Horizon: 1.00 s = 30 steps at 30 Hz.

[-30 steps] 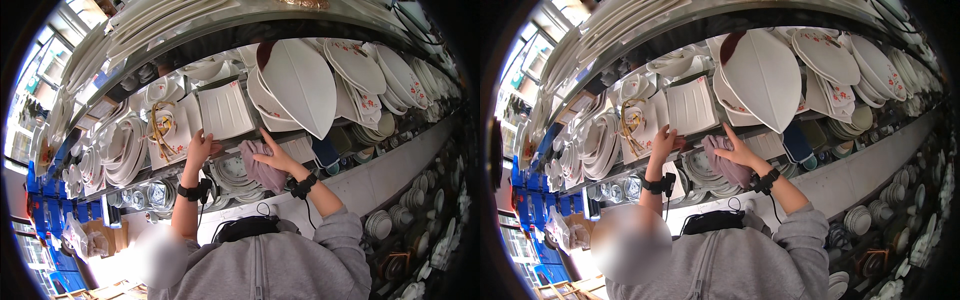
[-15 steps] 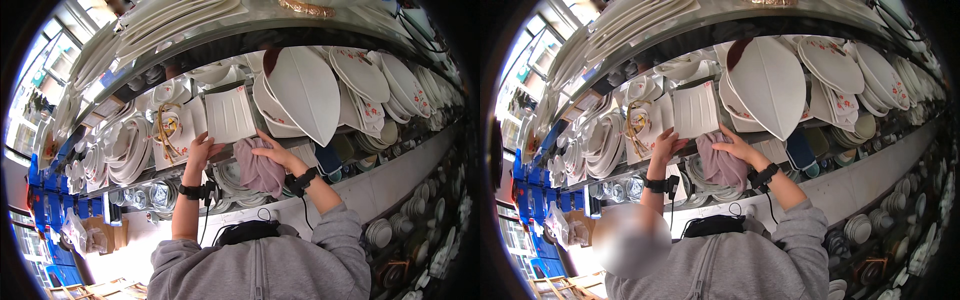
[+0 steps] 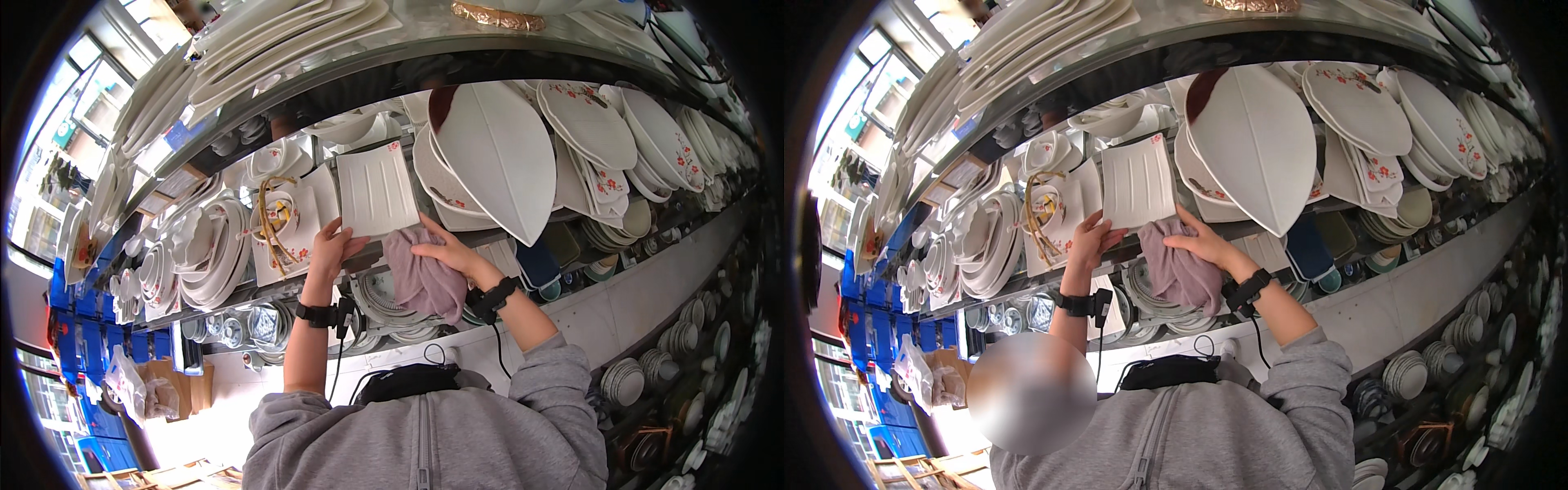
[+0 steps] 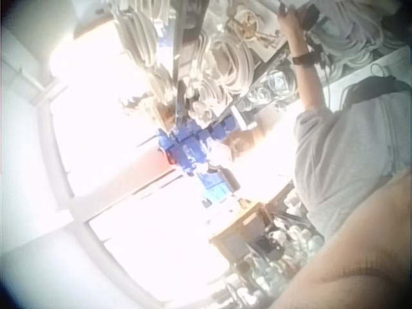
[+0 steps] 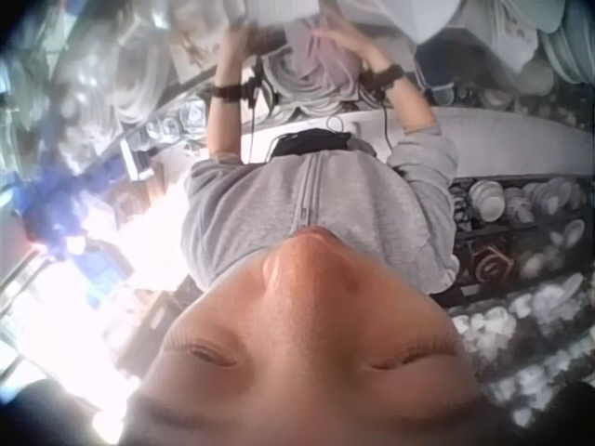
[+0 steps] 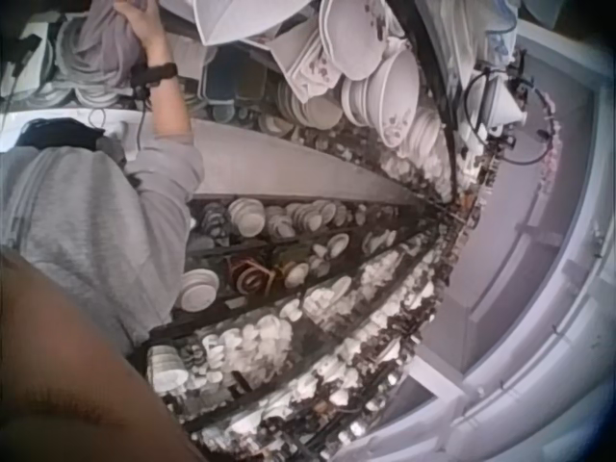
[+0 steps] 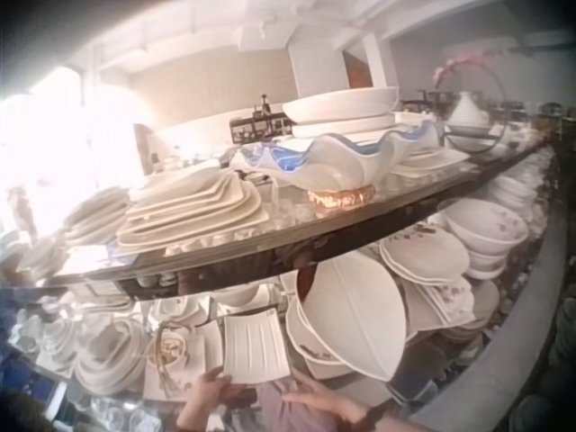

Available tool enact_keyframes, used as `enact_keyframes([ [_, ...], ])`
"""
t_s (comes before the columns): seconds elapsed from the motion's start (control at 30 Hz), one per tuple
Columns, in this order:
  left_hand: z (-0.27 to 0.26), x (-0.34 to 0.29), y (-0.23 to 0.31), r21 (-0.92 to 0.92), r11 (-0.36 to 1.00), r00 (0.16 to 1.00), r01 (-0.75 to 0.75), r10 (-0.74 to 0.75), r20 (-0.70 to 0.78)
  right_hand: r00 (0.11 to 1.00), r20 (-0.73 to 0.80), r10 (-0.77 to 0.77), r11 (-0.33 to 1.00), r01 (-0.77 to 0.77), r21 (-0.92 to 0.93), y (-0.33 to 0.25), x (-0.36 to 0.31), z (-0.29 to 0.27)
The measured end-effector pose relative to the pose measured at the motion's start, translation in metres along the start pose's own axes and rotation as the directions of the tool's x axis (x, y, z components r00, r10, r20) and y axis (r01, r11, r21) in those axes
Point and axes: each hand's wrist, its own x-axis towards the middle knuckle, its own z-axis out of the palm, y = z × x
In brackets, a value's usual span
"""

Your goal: The person wipes several white square plates with a cloth in a dish storage area. They pick up plates from a shelf, wipe both sides, and return them to the shelf.

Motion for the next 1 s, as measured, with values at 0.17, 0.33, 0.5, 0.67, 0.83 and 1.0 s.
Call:
enact_keyframes([
  [0.17,0.001,-0.001,0.004,0.015,1.000,0.998,-0.003,0.002,0.056,0.999,0.021,-0.031,0.999,0.031,0.025,0.015,0.006,-0.003],
  [0.33,-0.002,-0.001,0.003,0.192,0.980,0.998,-0.049,0.039,0.057,0.998,0.029,-0.064,0.997,0.065,-0.037,0.020,0.006,-0.002],
  [0.5,0.001,-0.013,0.012,0.510,0.852,0.986,-0.123,0.161,-0.030,0.991,-0.007,-0.131,0.971,0.127,-0.202,0.021,-0.007,-0.002],
  [0.67,-0.003,-0.025,0.012,0.647,0.727,0.940,-0.230,0.338,-0.045,0.998,-0.025,-0.060,0.977,0.054,-0.206,0.022,-0.010,-0.003],
  [0.83,0.003,-0.020,-0.002,0.621,0.761,0.961,-0.191,0.274,-0.040,0.998,-0.060,0.017,0.982,-0.028,-0.189,0.023,-0.003,0.000],
  [1.0,0.021,-0.025,0.005,0.718,0.688,0.983,-0.110,0.180,-0.023,0.997,-0.067,0.031,0.990,-0.040,-0.137,0.031,0.007,-0.005],
])
